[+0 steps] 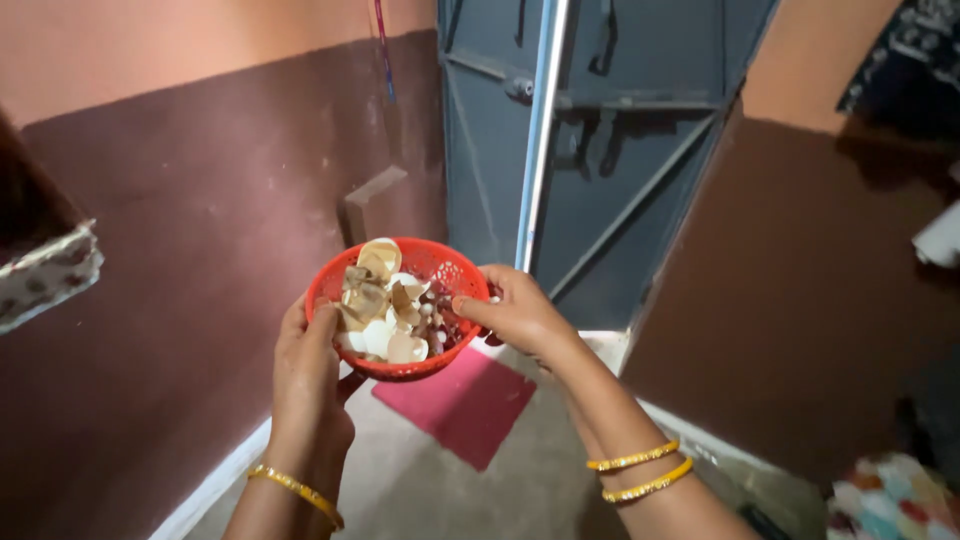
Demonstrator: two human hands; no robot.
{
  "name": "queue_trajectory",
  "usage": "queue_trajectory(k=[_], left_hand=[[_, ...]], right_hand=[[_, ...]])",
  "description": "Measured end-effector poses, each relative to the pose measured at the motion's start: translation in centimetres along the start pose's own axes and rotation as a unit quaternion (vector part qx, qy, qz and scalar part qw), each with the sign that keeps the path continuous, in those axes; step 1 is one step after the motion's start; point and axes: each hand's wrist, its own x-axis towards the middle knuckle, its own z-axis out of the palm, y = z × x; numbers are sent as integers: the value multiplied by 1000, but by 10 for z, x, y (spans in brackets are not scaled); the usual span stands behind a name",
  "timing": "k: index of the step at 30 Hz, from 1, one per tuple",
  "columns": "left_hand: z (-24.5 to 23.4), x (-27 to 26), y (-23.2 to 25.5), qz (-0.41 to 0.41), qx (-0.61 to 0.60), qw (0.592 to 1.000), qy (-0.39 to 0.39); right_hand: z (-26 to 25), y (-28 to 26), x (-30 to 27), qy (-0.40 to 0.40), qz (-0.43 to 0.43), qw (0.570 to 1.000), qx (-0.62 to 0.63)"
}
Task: The recorder picks up eggshells and organic waste from various indoor locations into a small red basket and carries it outside.
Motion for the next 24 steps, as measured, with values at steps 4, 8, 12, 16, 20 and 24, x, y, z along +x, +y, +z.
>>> queue_trajectory(k=[4,8,12,16,20,24], left_hand=[[39,45,2,-9,-6,1000,10],[64,84,0,-6,-14,1000,4],[90,126,-4,-11,-29,999,-16],[115,174,-1,-30,-18,999,-31],[133,234,6,-30,-5,998,-56],[148,296,21,-49,1,995,-81]], right_hand=[[-28,-1,56,-5,6,1000,-4],[-43,7,97,-9,13,1000,14],[-55,13,134,5,38,999,-3],[-64,29,179,28,31,999,12],[-67,41,230,56,31,998,-8],[-66,37,281,93,48,995,-1]])
